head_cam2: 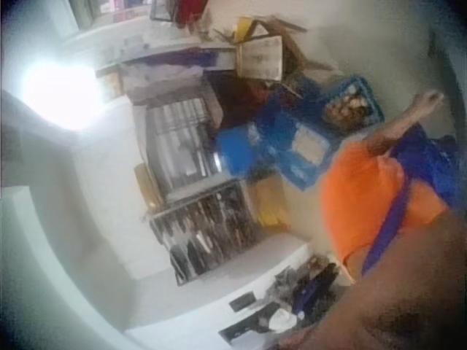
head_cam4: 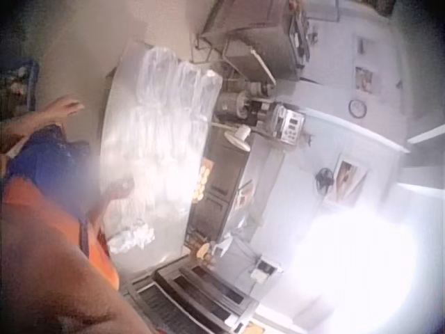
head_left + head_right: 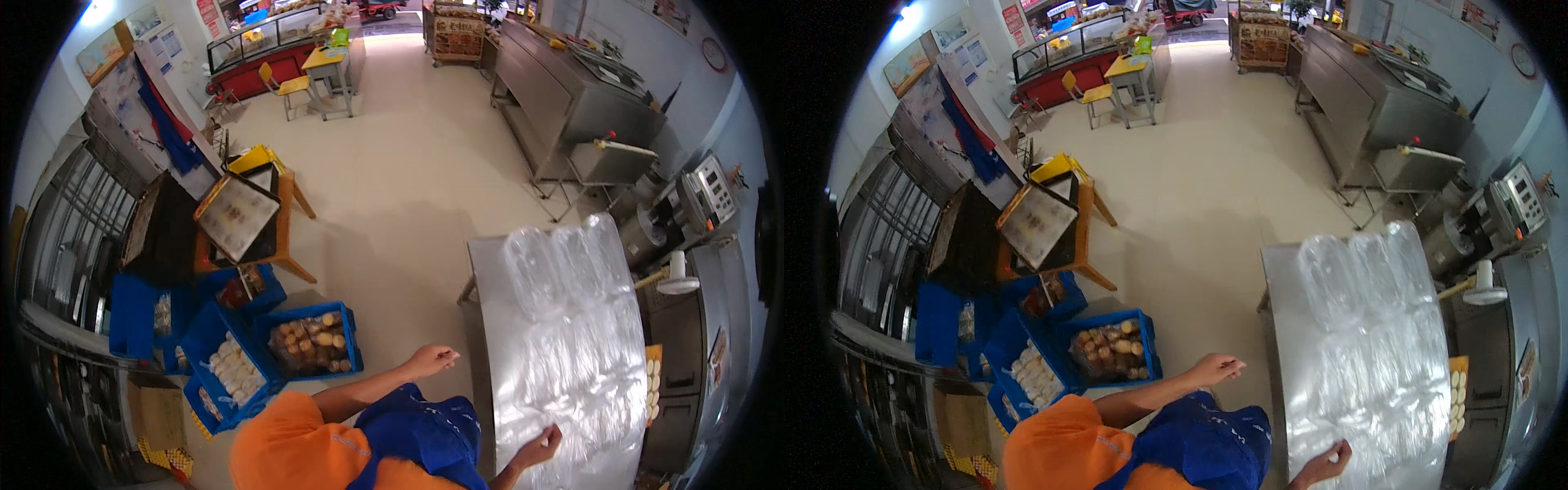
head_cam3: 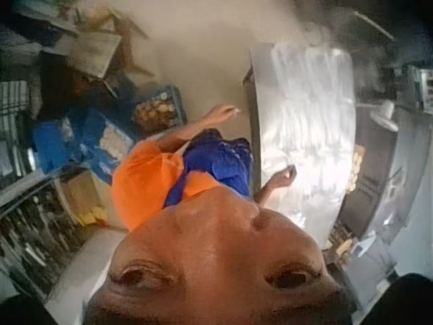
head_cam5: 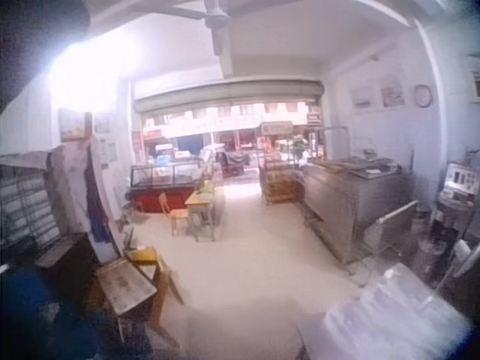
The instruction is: The person picks up a tray of baked bread rolls from a rack, brings it to a counter, and pulls the rolls apart by hand to arrange them on a plastic-covered surface.
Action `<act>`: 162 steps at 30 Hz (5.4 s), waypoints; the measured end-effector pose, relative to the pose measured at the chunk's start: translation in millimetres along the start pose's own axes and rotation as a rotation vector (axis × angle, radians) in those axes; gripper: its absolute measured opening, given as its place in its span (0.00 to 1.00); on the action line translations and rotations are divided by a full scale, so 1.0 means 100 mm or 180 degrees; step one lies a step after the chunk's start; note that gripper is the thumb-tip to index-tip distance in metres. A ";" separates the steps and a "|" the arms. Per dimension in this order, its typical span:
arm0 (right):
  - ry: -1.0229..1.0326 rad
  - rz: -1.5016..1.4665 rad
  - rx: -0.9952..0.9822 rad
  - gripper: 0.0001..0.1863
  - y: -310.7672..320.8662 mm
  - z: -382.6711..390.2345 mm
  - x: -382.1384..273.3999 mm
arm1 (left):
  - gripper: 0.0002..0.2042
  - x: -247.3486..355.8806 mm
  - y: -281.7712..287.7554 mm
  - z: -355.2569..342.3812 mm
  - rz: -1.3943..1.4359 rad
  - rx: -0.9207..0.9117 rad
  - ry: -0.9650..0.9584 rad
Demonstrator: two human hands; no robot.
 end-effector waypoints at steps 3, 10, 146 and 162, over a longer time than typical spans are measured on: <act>0.0803 -0.0213 -0.1021 0.06 -1.34 0.39 -0.93 | 0.15 -0.05 0.87 -0.59 0.0145 0.0133 -0.0056; 0.1638 0.0174 -0.2494 0.07 -3.92 0.70 -2.31 | 0.13 -0.96 3.14 -1.30 -0.0764 0.0836 -0.0050; -0.2587 0.1360 0.0164 0.11 -21.78 11.17 -21.28 | 0.20 -1.40 26.93 -15.41 -0.1446 -0.0861 -0.2199; -0.3282 0.0758 -0.0380 0.10 -21.77 11.13 -21.23 | 0.19 -0.54 26.99 -15.80 -0.1319 -0.1026 -0.1660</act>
Point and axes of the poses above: each hand's wrist, its own z-axis away from the middle knuckle, its own y-axis out of the back of the hand, x = y × z, the point moved 5 cm from there along -z, towards the middle knuckle, and after that the axes turned 9 degrees about -y, right-handed, at the moved point
